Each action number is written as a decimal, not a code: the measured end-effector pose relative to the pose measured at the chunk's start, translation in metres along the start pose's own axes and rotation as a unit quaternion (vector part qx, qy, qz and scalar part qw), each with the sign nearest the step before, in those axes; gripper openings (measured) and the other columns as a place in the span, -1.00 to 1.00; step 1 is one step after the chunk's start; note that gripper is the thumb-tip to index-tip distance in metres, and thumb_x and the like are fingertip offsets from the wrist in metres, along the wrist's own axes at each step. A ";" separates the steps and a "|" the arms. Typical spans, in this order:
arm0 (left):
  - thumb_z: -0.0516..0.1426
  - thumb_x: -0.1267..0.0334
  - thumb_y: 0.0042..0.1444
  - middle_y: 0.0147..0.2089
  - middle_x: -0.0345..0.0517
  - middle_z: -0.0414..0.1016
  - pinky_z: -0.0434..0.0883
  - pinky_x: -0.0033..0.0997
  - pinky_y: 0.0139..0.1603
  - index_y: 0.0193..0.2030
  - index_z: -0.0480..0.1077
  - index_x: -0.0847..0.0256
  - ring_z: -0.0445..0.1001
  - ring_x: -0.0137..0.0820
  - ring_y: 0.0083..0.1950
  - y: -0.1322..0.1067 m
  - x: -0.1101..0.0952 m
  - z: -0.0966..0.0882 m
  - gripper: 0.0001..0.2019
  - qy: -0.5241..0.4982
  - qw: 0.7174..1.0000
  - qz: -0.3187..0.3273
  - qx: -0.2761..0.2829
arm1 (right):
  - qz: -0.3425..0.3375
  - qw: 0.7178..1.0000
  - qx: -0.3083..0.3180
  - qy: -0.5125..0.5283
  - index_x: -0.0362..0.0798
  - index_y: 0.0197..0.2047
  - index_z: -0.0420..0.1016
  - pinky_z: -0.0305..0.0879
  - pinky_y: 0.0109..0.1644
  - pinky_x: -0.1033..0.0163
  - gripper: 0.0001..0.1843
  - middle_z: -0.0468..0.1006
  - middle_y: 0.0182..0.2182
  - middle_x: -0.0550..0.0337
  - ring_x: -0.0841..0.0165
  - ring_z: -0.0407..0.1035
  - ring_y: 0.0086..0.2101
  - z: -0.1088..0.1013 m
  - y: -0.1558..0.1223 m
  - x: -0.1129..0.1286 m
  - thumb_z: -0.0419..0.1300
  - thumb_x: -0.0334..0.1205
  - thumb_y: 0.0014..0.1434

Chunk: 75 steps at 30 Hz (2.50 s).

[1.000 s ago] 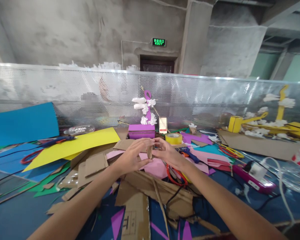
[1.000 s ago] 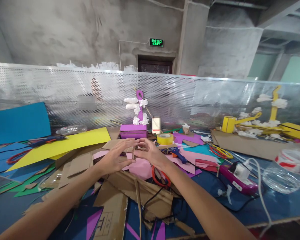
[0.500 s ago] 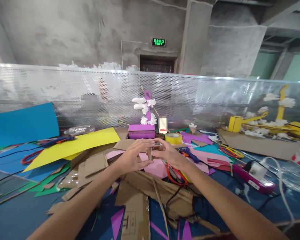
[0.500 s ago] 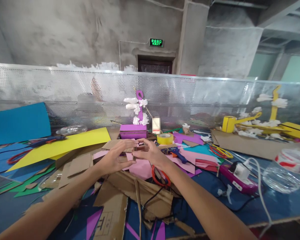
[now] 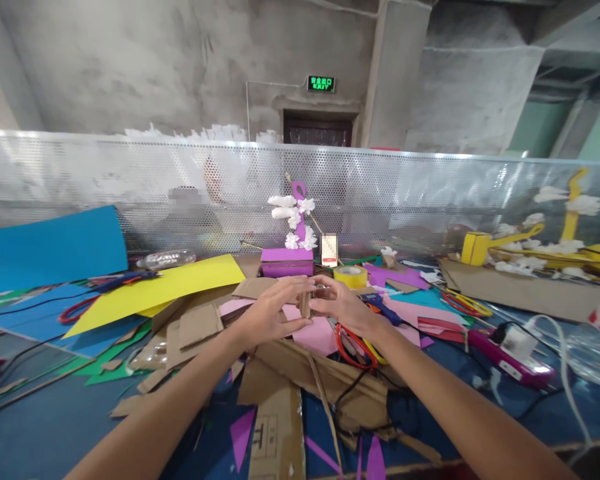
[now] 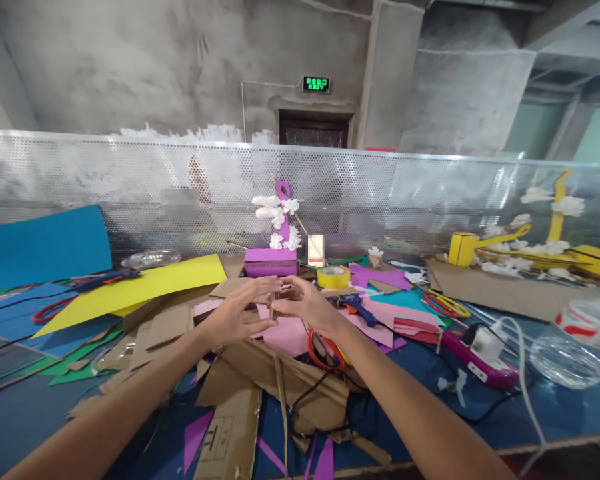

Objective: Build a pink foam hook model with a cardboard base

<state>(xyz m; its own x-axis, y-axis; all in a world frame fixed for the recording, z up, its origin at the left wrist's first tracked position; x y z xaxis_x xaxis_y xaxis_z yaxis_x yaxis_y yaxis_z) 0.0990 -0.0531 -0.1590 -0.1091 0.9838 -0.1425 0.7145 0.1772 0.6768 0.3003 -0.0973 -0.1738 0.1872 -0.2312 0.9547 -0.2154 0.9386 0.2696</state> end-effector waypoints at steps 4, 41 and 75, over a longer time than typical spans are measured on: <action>0.26 0.11 0.26 0.39 0.14 0.38 0.35 -0.03 0.38 0.38 0.29 0.06 0.35 -0.13 0.41 0.000 0.003 -0.001 -0.43 0.008 1.000 -0.024 0.000 | 0.001 0.999 -0.004 0.036 0.07 0.03 0.50 0.50 -0.02 0.17 -0.41 0.55 -0.18 0.20 0.28 0.51 -0.08 -0.001 0.003 -0.003 0.56 -0.11 -0.06; 0.22 -0.07 0.25 0.25 0.02 0.50 0.40 -0.05 0.28 0.30 0.41 -0.05 0.48 -0.11 0.23 -0.030 0.059 -0.052 -0.49 0.034 0.973 -0.096 0.206 | -0.085 0.968 -0.213 -0.105 0.04 0.01 0.42 0.45 -0.25 0.12 -0.61 0.64 -0.17 0.10 0.19 0.56 -0.27 -0.107 0.013 0.014 0.28 -0.08 0.11; 0.05 0.52 0.10 0.19 -0.10 0.58 0.35 -0.25 0.27 0.16 0.49 0.07 0.50 -0.24 0.20 -0.015 0.064 -0.006 -0.49 0.222 0.947 -0.130 0.194 | -0.098 0.730 0.001 -0.677 0.06 0.18 0.42 0.20 0.11 0.17 -0.28 0.37 0.01 0.01 0.18 0.32 -0.01 -0.053 0.028 -0.048 0.04 -0.71 0.03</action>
<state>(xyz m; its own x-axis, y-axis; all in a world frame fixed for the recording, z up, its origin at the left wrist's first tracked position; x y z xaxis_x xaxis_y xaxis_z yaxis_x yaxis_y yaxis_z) 0.0775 0.0071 -0.1743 -0.5337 0.8388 0.1076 0.8143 0.4754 0.3330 0.3366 -0.0459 -0.2183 -0.9030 -0.4034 0.1477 -0.3131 0.8534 0.4166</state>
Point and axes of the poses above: each hand's wrist, its own y-axis towards the middle knuckle, its own z-axis out of the palm, x = y × z, the point moved 1 cm from there along y, towards the middle knuckle
